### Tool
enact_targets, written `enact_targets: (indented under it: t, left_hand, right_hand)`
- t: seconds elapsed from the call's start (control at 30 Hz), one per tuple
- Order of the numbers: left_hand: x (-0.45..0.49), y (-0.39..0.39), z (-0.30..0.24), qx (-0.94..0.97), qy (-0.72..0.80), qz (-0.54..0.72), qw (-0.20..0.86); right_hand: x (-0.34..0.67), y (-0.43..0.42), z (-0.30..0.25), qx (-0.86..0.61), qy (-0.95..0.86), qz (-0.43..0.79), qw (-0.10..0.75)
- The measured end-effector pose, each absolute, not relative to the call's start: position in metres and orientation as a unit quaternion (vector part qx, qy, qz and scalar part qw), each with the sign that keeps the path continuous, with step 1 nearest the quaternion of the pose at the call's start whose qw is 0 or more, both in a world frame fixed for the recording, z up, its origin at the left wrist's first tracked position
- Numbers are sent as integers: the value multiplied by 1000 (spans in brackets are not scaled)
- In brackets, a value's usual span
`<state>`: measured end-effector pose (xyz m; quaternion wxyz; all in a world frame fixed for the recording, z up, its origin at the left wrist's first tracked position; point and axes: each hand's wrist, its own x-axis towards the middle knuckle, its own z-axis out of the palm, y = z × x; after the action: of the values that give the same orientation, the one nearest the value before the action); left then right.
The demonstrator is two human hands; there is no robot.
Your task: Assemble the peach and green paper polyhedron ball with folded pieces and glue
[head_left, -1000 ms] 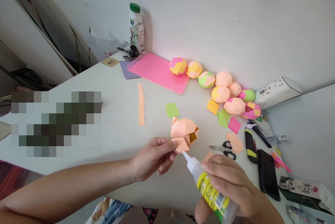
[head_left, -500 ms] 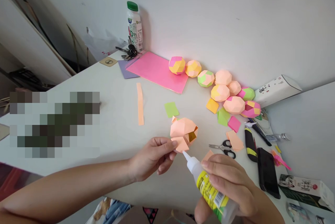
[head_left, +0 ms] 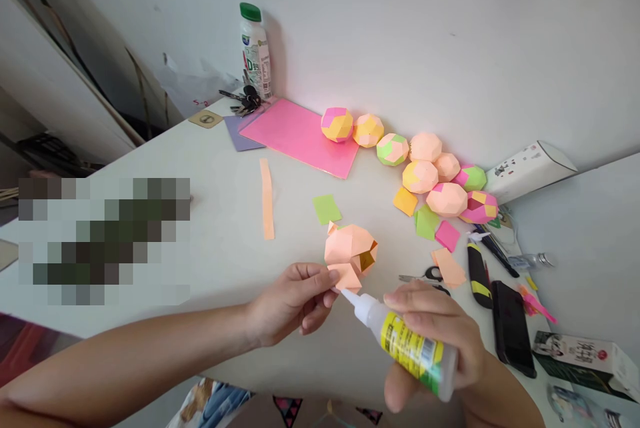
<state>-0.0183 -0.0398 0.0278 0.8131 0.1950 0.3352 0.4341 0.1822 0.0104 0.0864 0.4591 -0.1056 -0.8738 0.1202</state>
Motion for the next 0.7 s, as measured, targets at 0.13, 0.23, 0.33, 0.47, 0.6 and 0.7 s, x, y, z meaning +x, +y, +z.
enact_targets:
  t: [0.13,0.23,0.33,0.47,0.6,0.7]
  left_hand:
    - [-19,-40,26,189,327,432,819]
    - [-19,-41,27,190,321,432,821]
    - [-20,-41,27,192,316,432,823]
    - [-20,-41,26,190,312,434,823]
    - [-19,-41,26,188,315,429,825]
    - [-20,-39,26,189,317,430,824]
  right_hand:
    - [180,15,90,-141,-822,211,510]
    - [184,18,96,-167,-817,224,505]
    - [185,18,98,-165,-826,189,504]
    - [178,15,95,-147,-843,141,498]
    - [177,12,93,-149,-857,111,480]
    - [182,10,94,-131,-880,98,447]
